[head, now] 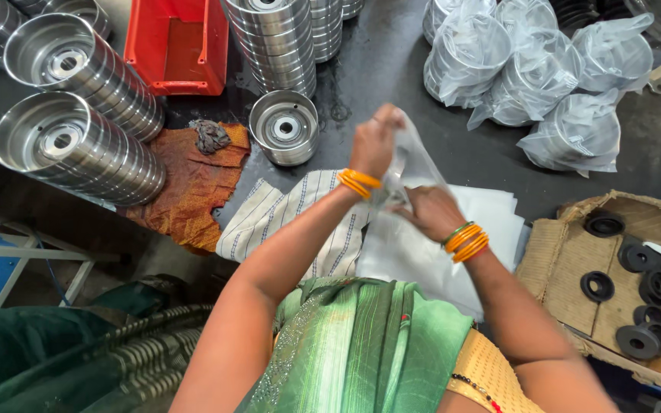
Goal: The person repeatedly picks up a metal cylindrical part, places it into a clear plastic bag, and adds a black rubber gasket. The person then folds the bag closed and sets it aside. This process is repeated for multiple parts throughout the clip.
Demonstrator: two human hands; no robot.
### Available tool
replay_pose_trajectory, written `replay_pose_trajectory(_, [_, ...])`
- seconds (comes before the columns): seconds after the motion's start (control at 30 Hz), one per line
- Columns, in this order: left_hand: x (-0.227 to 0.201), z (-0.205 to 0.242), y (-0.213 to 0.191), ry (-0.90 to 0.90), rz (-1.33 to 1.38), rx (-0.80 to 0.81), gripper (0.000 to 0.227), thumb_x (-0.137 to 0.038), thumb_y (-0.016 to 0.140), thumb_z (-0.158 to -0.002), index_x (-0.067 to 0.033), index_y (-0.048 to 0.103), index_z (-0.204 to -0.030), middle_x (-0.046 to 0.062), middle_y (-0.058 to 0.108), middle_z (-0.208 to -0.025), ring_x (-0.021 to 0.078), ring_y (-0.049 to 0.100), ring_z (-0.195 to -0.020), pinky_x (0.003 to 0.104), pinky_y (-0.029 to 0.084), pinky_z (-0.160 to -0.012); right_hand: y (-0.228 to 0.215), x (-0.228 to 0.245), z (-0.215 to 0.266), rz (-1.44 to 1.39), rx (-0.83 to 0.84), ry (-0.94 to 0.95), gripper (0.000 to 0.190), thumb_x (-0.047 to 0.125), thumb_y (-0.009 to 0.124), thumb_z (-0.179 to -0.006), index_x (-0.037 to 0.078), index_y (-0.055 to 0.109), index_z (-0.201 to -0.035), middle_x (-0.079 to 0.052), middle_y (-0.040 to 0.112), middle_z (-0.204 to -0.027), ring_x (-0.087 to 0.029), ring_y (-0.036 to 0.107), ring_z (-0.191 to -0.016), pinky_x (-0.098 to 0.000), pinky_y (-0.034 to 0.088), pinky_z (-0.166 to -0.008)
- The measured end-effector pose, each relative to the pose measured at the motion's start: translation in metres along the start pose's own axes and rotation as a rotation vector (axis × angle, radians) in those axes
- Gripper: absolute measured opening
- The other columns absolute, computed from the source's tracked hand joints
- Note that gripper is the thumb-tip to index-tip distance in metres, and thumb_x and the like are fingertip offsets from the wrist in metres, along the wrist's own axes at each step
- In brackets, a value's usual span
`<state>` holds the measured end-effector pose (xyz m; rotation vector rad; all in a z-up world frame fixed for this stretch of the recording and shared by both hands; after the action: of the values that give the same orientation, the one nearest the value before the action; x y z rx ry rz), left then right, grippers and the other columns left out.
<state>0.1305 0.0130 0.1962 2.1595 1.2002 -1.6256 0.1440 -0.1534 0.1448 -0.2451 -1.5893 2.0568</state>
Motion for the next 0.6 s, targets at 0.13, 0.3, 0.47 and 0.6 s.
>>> replay_pose_trajectory(0.13, [0.066,-0.014,-0.017,-0.169,0.170,-0.119,0.039,-0.034,0.048,-0.114,-0.0016,0.056,-0.095,0.024,0.055,-0.077,0.0367,0.053,-0.072,0.041,0.046,-0.064,-0.101,0.012,0.010,0.198,-0.693,-0.153,0.009,0.018,0.060,-0.096,0.011,0.065,-0.094,-0.015,0.073,-0.106,-0.030,0.069,-0.110,-0.0517,0.041,-0.118])
replay_pose_trajectory(0.3, [0.131,0.047,-0.018,-0.119,-0.021,0.059,0.039,-0.033,0.045,-0.114,-0.0028,0.060,-0.094,0.015,0.061,-0.079,0.0231,0.057,-0.072,0.039,0.047,-0.069,-0.052,-0.037,-0.047,-0.739,-0.667,0.022,0.029,-0.002,0.053,-0.090,0.007,0.071,-0.111,-0.015,0.073,-0.101,-0.027,0.069,-0.083,-0.0381,0.053,-0.078])
replay_pose_trajectory(0.47, [0.172,0.130,0.034,-0.553,0.815,0.215,0.025,-0.028,0.050,-0.112,-0.0041,0.057,-0.118,0.008,0.065,-0.103,0.0233,0.071,-0.087,0.036,0.061,-0.085,0.059,-0.033,-0.138,-0.900,-0.237,-0.107,0.017,0.006,0.071,-0.085,0.007,0.060,-0.098,-0.013,0.068,-0.091,-0.024,0.068,-0.085,-0.0333,0.055,-0.075])
replay_pose_trajectory(0.6, [0.145,0.135,0.022,-0.286,0.308,0.351,0.034,-0.024,0.054,-0.105,-0.0107,0.053,-0.135,0.007,0.067,-0.128,0.0223,0.064,-0.122,0.039,0.049,-0.110,0.064,-0.027,-0.138,-0.430,-0.304,-0.072,0.026,0.009,0.079,-0.082,0.010,0.064,-0.103,-0.011,0.069,-0.095,-0.027,0.068,-0.090,-0.0390,0.053,-0.080])
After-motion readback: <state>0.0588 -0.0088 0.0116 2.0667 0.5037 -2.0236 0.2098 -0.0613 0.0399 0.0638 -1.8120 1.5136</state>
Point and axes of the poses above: each hand's wrist, its own z-axis away from the middle knuckle, its own y-axis out of the palm, x = y × z, the point moved 7 cm from there along -z, towards the middle knuckle
